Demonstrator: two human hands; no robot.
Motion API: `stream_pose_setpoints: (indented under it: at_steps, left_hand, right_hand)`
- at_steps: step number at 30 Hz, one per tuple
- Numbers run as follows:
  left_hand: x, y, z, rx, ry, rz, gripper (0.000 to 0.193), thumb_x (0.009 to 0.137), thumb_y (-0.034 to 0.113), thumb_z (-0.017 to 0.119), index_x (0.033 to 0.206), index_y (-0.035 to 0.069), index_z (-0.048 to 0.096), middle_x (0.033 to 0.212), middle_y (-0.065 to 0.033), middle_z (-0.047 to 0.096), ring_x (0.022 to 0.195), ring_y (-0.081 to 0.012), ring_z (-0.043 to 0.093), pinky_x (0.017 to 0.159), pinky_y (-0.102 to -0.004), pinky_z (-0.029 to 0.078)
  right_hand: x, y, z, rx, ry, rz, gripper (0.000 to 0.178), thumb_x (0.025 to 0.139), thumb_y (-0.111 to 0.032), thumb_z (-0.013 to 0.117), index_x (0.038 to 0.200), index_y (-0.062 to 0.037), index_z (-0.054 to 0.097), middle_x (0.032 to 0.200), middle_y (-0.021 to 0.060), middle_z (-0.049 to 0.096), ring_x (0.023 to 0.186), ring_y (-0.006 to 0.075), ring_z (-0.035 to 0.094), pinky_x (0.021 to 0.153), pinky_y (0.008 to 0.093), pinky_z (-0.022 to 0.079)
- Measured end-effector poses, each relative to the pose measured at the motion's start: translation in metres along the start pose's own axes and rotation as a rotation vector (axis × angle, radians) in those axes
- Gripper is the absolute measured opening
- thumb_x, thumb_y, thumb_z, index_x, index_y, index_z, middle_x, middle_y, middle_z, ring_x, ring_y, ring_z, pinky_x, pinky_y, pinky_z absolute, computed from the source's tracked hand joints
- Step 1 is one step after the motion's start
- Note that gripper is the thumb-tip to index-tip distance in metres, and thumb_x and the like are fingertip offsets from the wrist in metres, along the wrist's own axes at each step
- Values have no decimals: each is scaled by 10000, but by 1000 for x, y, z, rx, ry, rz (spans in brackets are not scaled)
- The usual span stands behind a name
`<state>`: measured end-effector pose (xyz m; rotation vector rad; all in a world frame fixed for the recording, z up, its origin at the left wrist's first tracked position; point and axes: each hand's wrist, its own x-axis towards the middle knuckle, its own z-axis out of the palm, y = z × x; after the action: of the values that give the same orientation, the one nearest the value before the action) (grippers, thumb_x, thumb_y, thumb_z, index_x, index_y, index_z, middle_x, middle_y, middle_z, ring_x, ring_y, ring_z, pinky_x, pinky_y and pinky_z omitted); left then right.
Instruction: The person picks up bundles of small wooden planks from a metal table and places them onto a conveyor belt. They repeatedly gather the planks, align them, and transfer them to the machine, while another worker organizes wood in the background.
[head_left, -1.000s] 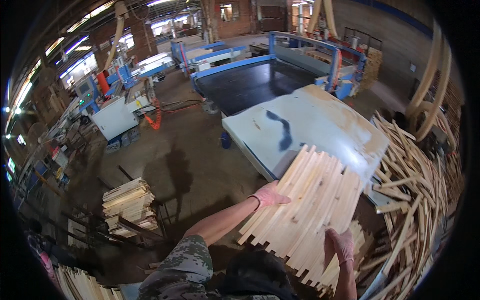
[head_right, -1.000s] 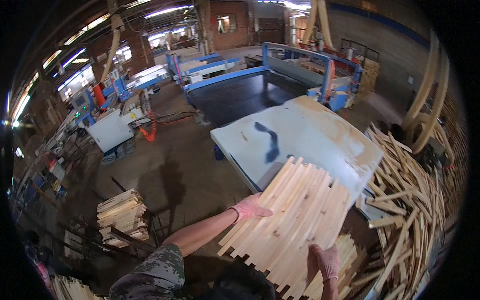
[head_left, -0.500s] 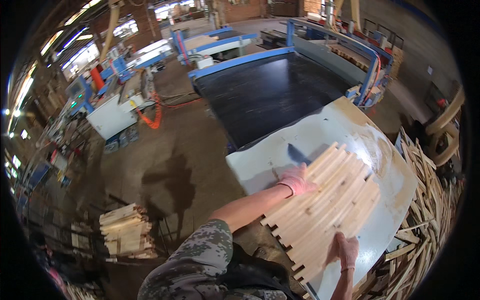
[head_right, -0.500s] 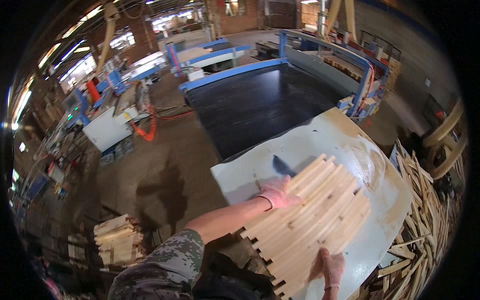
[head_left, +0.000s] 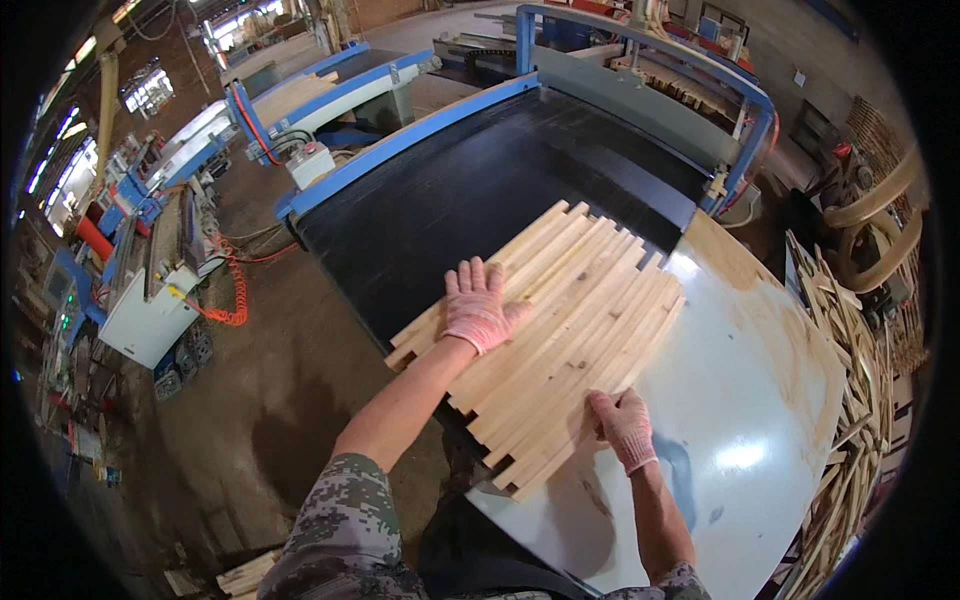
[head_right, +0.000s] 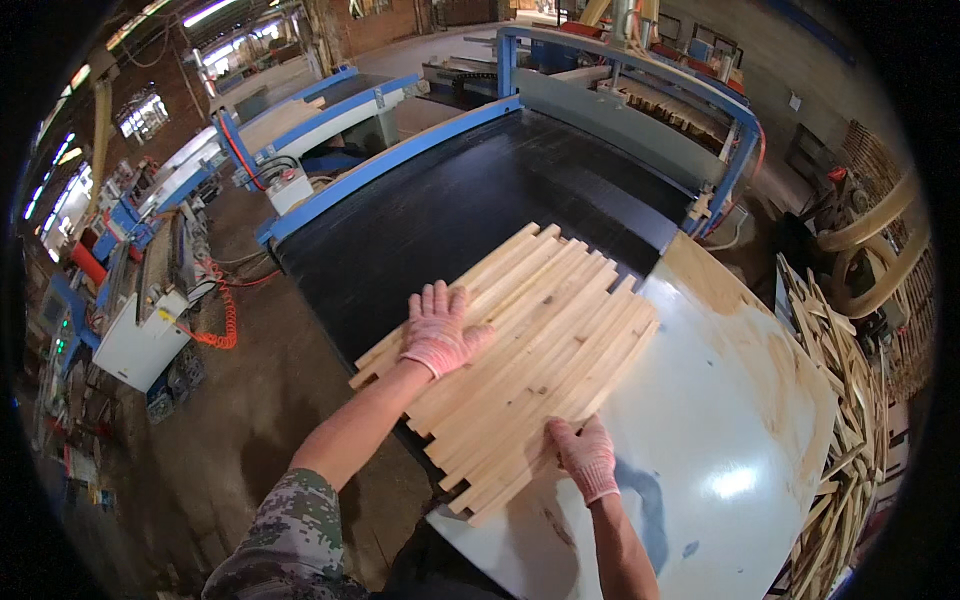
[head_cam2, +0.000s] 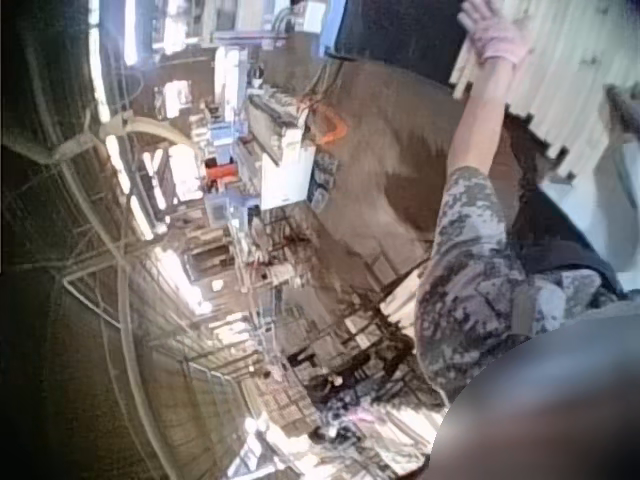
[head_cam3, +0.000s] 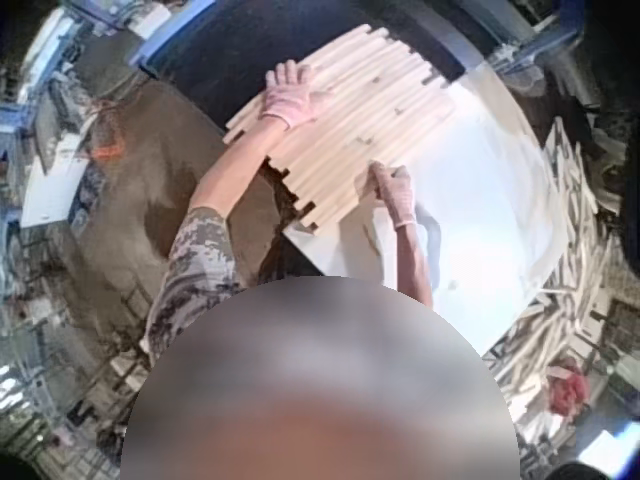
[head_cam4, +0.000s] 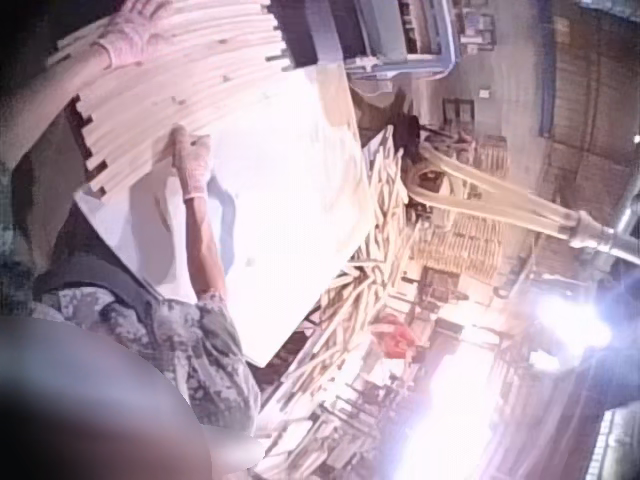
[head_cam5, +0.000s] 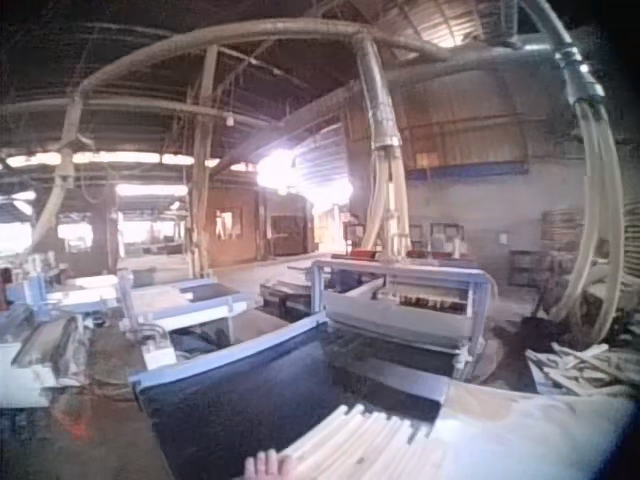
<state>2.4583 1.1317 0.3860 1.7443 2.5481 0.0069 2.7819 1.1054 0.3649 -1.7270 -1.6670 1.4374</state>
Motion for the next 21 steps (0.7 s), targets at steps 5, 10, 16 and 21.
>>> stream_pose_setpoints:
  at_steps: [5,10,16,21]
  left_hand:
    - [125,-152,-14,24,17,-23,1026,1006,792,391,1715,65,240,1774,-262,193,1641,-446,172,1328,-573,70]
    - [200,-242,14,-14,86,-105,930,1034,719,426,1692,73,300,1768,-216,249,1644,-426,170,1325,-580,80]
    - [208,-276,-4,74,100,-78,900,1040,682,446,1689,72,315,1748,-202,305,1613,-388,260,1321,-568,124]
    - [234,-296,-7,14,159,-101,904,1034,702,458,1669,66,358,1727,-216,347,1606,-407,286,1315,-592,149]
  right_hand:
    - [88,-123,129,260,-103,13,441,968,-324,769,1152,40,602,771,105,696,562,191,662,487,358,540]
    - [165,-213,225,233,-104,4,360,980,-269,719,1130,53,660,809,92,709,590,179,661,512,340,548]
    - [248,-323,309,9,-189,18,560,925,-419,698,1023,133,697,781,219,761,668,313,780,689,406,635]
    - [261,-327,322,177,-215,-58,455,1002,-396,658,983,52,728,774,133,711,590,206,666,604,341,584]
